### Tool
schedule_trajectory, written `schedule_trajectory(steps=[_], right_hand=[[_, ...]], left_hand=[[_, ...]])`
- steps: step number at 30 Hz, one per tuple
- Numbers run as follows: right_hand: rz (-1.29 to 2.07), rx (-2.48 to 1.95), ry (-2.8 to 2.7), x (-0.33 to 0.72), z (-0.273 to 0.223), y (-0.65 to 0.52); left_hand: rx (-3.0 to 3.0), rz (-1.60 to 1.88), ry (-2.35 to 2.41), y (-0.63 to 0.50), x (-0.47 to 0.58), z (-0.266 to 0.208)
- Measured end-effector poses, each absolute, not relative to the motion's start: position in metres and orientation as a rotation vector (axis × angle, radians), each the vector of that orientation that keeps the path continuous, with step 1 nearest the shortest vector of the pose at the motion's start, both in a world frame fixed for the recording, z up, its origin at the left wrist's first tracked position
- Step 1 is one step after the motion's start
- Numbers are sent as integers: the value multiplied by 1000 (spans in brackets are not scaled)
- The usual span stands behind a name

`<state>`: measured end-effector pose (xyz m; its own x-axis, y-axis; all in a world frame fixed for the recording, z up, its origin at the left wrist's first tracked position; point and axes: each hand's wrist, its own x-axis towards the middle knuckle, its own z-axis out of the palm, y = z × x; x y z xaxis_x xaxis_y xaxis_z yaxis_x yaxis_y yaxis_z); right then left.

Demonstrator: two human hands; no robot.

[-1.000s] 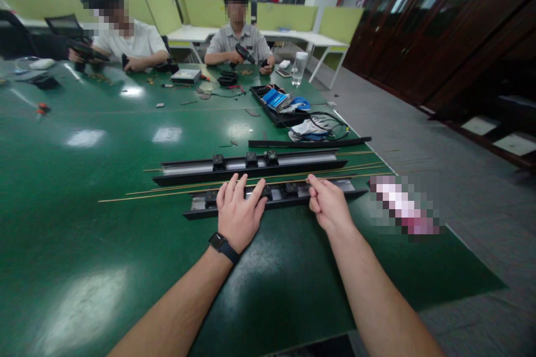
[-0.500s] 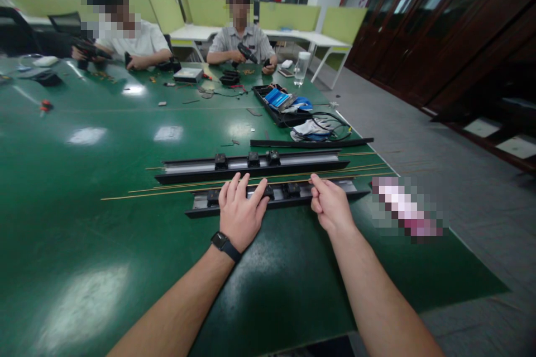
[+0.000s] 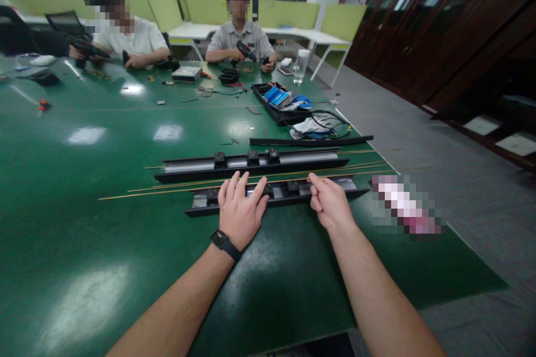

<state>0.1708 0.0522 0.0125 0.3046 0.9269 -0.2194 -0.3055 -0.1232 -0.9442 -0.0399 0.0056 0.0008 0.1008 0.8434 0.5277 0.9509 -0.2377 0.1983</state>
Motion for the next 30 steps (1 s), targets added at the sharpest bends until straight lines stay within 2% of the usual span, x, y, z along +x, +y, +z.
schedule_trajectory(steps=[30], right_hand=[[1186,-1289,-624,171,13,53]], left_hand=[[-2167,-846,-1800,6,-39,-1]])
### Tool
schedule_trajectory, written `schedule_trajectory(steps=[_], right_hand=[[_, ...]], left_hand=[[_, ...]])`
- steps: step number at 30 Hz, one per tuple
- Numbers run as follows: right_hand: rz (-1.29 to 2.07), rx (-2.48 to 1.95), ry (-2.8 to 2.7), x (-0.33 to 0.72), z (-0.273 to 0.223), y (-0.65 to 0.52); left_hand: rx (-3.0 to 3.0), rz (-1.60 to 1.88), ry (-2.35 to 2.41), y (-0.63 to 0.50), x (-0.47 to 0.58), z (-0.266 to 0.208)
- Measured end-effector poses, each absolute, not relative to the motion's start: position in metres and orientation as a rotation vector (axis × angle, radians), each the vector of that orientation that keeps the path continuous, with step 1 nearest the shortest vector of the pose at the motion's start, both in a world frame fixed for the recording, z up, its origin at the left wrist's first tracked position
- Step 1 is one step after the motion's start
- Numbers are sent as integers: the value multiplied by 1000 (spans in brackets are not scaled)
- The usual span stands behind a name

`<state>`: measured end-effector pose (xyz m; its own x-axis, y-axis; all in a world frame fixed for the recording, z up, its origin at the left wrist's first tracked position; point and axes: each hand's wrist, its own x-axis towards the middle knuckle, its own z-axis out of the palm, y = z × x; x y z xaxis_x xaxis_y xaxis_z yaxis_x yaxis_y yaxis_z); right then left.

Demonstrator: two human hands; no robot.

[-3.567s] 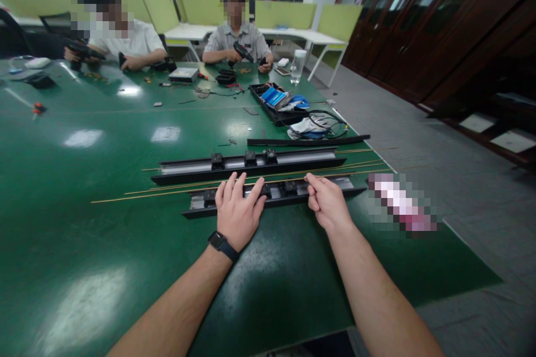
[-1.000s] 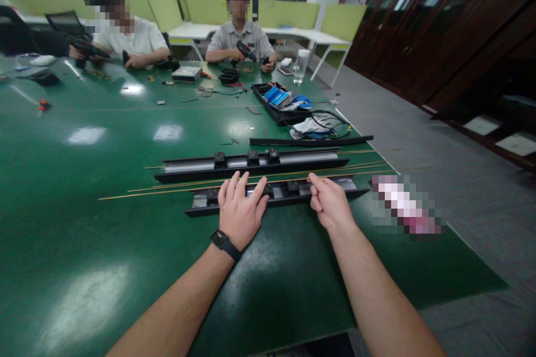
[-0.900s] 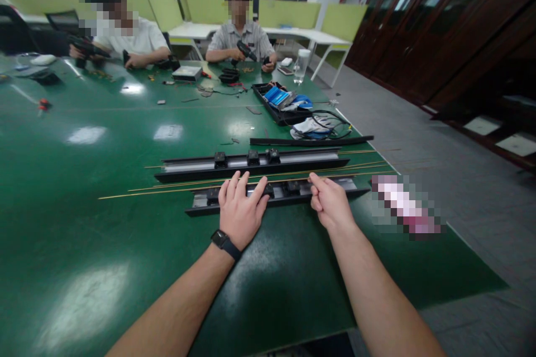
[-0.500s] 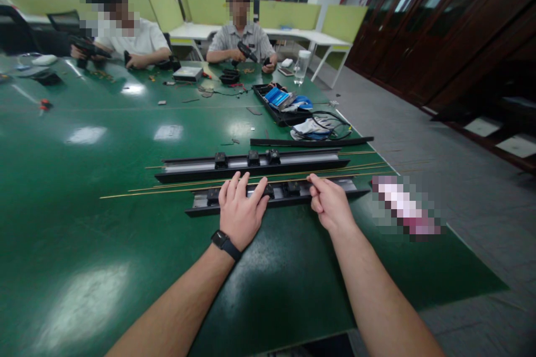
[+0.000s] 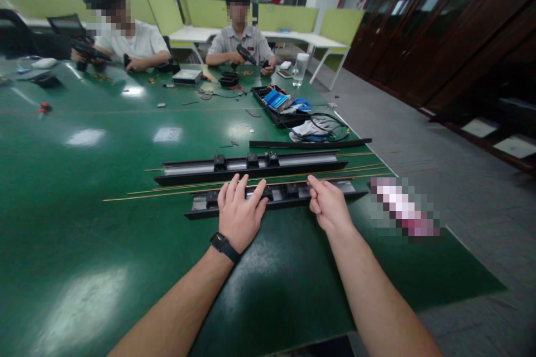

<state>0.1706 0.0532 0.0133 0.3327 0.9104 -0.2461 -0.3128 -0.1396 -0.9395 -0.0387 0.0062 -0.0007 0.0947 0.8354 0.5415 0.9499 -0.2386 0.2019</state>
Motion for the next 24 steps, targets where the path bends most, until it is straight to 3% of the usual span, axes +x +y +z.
schedule_trajectory(steps=[24], right_hand=[[1200,-1245,-642,171,14,52]], left_hand=[[-2176,-822,-1802,6,-39,1]])
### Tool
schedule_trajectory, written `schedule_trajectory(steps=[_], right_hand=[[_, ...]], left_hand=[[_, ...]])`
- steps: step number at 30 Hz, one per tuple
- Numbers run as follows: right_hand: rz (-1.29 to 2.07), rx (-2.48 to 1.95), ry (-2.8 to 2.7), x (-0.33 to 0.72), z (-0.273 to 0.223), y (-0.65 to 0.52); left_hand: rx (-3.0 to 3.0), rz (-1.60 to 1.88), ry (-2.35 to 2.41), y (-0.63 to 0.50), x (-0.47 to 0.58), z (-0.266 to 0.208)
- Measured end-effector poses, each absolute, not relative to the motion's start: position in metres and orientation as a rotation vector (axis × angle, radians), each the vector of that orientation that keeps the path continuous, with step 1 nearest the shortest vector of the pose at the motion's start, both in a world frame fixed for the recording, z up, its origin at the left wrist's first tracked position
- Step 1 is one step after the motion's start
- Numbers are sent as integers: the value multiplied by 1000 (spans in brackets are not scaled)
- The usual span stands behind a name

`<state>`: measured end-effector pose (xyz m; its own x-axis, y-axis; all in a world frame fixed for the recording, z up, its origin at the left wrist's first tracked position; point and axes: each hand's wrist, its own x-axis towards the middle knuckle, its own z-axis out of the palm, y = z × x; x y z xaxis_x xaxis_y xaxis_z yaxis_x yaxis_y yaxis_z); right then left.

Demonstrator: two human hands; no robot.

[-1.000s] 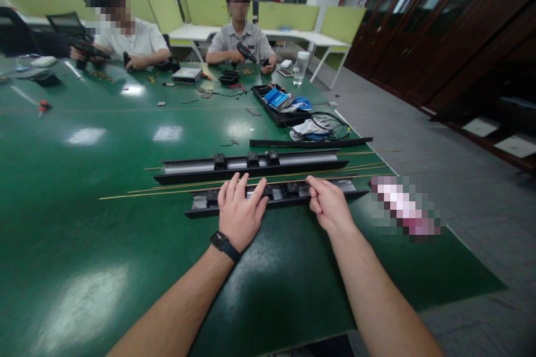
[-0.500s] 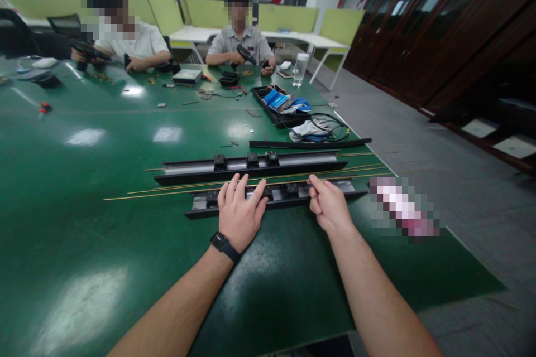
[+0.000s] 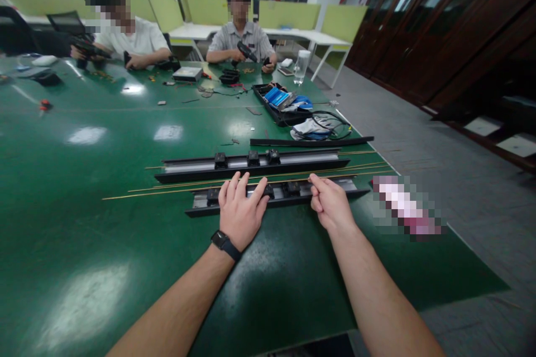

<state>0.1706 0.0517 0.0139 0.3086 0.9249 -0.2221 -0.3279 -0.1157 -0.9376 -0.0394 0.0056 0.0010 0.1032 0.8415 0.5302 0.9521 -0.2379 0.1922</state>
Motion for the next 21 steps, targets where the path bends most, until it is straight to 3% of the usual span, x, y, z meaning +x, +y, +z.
schedule_trajectory(steps=[21], right_hand=[[1205,-1252,-658,171,14,51]], left_hand=[[-2168,-813,-1803,7,-40,-2]])
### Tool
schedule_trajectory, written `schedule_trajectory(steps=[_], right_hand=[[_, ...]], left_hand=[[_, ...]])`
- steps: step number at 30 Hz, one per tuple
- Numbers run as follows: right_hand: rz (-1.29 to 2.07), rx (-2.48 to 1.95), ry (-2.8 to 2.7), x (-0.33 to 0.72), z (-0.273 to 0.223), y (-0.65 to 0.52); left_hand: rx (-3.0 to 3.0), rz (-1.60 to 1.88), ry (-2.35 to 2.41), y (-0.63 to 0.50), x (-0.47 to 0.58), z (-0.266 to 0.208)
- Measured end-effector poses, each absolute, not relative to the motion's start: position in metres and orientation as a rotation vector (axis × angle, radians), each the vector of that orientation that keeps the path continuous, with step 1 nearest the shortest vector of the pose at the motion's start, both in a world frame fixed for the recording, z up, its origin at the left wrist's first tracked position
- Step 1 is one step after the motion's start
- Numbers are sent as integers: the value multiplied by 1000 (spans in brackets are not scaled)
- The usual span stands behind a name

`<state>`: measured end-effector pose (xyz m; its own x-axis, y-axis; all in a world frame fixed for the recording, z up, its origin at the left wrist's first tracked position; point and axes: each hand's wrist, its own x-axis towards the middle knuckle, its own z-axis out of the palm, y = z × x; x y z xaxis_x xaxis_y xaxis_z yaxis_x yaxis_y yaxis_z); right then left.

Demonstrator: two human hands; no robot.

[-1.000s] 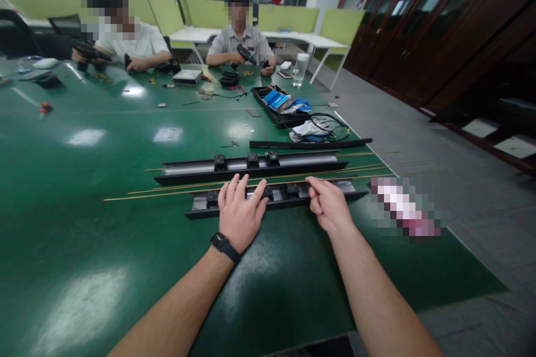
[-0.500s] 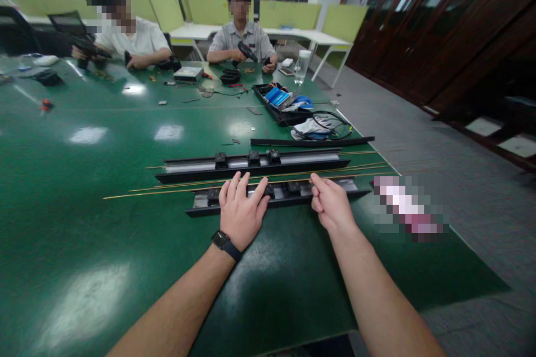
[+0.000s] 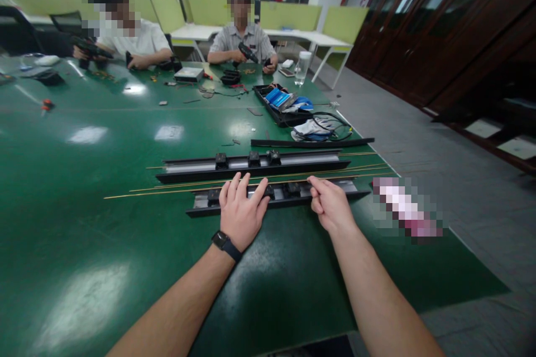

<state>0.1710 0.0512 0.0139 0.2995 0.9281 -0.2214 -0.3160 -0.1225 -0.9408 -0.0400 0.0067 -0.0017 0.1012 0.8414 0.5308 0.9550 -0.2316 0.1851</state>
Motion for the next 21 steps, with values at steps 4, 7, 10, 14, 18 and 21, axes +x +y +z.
schedule_trajectory(steps=[4,7,10,14,18,21], right_hand=[[1189,-1265,-634,171,11,53],[1186,-1275,-616,170,11,54],[1182,-1278,-606,169,12,54],[1161,-1288,-612,169,14,52],[1179,-1287,-623,169,15,51],[1198,-1275,-627,170,15,51]], left_hand=[[-2170,-812,-1803,7,-40,-2],[-2167,-806,-1805,7,-40,-1],[-2167,-796,-1809,7,-40,-1],[-2169,-804,-1804,7,-40,-1],[-2164,-828,-1799,7,-39,-2],[-2161,-835,-1799,7,-39,-2]])
